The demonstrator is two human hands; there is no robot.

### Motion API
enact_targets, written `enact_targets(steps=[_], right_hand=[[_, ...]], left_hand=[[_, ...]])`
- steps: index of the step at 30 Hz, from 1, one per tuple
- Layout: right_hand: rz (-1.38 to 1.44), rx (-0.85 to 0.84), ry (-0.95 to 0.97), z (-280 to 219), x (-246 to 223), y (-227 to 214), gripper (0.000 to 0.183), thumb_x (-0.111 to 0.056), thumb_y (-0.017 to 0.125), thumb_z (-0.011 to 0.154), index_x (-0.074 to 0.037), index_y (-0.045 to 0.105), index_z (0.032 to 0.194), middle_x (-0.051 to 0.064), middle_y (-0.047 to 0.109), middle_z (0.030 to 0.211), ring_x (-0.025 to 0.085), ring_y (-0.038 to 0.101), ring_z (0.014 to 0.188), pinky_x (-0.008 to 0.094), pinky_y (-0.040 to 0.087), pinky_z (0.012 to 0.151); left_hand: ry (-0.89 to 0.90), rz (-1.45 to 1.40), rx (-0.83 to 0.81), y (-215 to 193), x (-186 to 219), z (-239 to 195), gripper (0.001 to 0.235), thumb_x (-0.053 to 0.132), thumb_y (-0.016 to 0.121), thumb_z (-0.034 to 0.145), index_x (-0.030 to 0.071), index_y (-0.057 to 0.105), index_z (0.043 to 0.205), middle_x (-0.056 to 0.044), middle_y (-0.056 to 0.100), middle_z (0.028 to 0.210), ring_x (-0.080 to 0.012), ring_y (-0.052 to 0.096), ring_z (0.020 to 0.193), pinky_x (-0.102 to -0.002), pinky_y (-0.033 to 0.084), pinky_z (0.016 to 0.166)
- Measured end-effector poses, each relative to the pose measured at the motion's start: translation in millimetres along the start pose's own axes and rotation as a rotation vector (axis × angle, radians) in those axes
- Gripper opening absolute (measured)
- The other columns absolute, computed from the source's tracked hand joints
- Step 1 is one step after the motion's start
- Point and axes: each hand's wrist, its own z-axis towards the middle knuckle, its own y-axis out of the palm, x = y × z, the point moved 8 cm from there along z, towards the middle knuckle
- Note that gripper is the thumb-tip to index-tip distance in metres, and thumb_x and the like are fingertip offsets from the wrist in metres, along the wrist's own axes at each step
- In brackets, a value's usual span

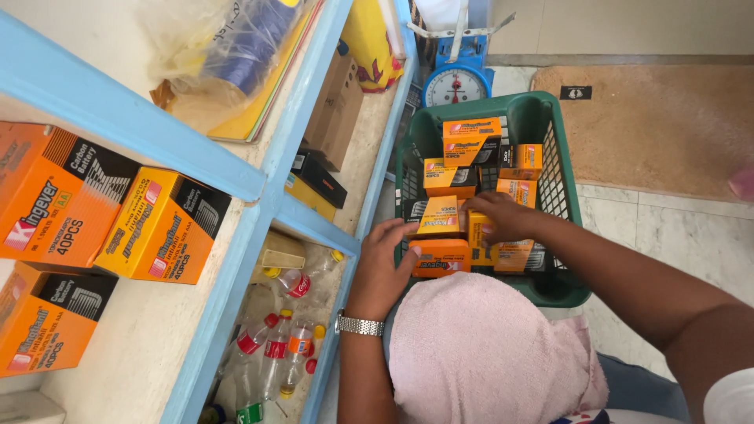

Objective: Restocking a low shelf with boxes of batteries and lighters from a basket.

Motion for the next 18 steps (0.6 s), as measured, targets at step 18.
enact_targets(steps=[18], right_hand=[[0.310, 0.082, -0.366, -59, -50, -112, 0.068, -0.005, 0.092, 0.059, -0.018, 0.059, 0.117, 0.004, 0.060, 0.121, 0.024, 0.054, 0.124, 0.040, 0.048, 0.105]], left_hand=[[0.048, -0.013, 0.013, 1, -12, 2, 0.055, 0.017, 0.075, 0.086, 0.013, 0.059, 0.138, -0.014, 0.056, 0.141, -0.0352, 0.050, 0.132, -0.044, 0.041, 0.113]])
